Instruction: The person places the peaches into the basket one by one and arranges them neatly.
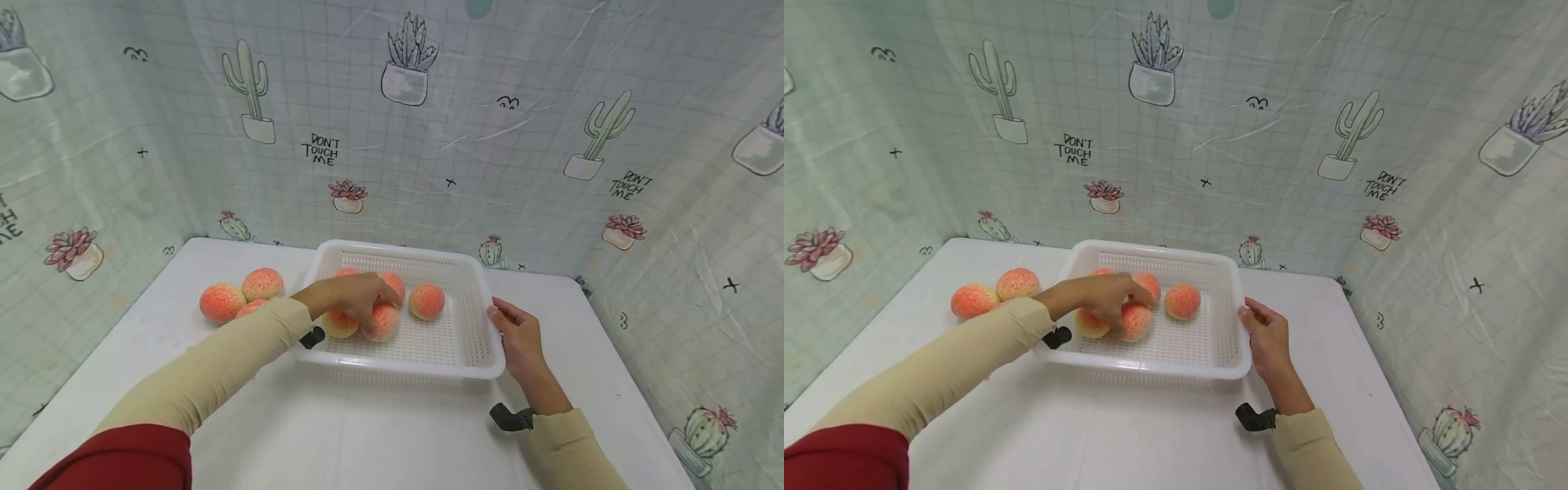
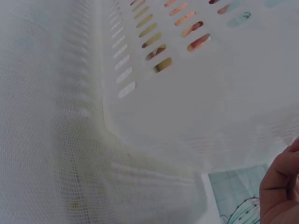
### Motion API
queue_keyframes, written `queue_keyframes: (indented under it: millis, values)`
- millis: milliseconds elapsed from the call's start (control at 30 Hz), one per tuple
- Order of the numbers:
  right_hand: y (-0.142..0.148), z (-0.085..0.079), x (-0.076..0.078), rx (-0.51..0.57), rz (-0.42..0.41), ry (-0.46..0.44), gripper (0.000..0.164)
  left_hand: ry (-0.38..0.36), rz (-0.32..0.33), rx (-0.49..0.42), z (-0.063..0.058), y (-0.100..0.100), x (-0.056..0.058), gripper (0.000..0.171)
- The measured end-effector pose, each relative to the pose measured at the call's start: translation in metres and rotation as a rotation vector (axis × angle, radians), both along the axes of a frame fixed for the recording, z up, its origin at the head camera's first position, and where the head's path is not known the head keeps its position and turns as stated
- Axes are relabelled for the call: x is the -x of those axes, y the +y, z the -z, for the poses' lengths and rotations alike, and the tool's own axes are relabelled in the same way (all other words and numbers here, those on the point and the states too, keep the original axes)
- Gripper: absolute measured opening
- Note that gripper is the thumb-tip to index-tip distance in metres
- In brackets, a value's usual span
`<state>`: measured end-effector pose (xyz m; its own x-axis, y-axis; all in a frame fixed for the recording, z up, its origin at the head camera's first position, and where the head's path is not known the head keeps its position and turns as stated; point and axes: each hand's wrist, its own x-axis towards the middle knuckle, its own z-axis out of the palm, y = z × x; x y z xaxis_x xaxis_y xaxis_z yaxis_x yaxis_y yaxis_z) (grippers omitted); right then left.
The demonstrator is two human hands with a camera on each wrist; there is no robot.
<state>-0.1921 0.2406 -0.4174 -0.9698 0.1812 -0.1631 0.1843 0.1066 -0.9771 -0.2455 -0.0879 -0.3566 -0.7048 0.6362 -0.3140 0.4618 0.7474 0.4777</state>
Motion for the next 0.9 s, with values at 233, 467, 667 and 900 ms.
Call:
queue_keyframes:
  millis: [233,467,667,900]
  values:
    - [-0.001,-0.002,-0.001,0.000,-0.002,-0.004,0.048,-0.010,-0.040,-0.021,-0.019,-0.007,-0.003,0.073]
    - [-0.002,-0.002,-0.002,0.001,-0.004,-0.011,0.046,0.049,-0.018,-0.095,-0.042,-0.027,-0.009,0.070]
    - [-0.001,0.000,-0.001,-0.010,-0.005,-0.011,0.047,0.061,-0.109,-0.168,-0.063,-0.060,-0.018,0.075]
    - [-0.002,-0.001,-0.001,-0.014,-0.006,-0.017,0.049,0.062,-0.228,-0.216,-0.070,-0.107,-0.029,0.079]
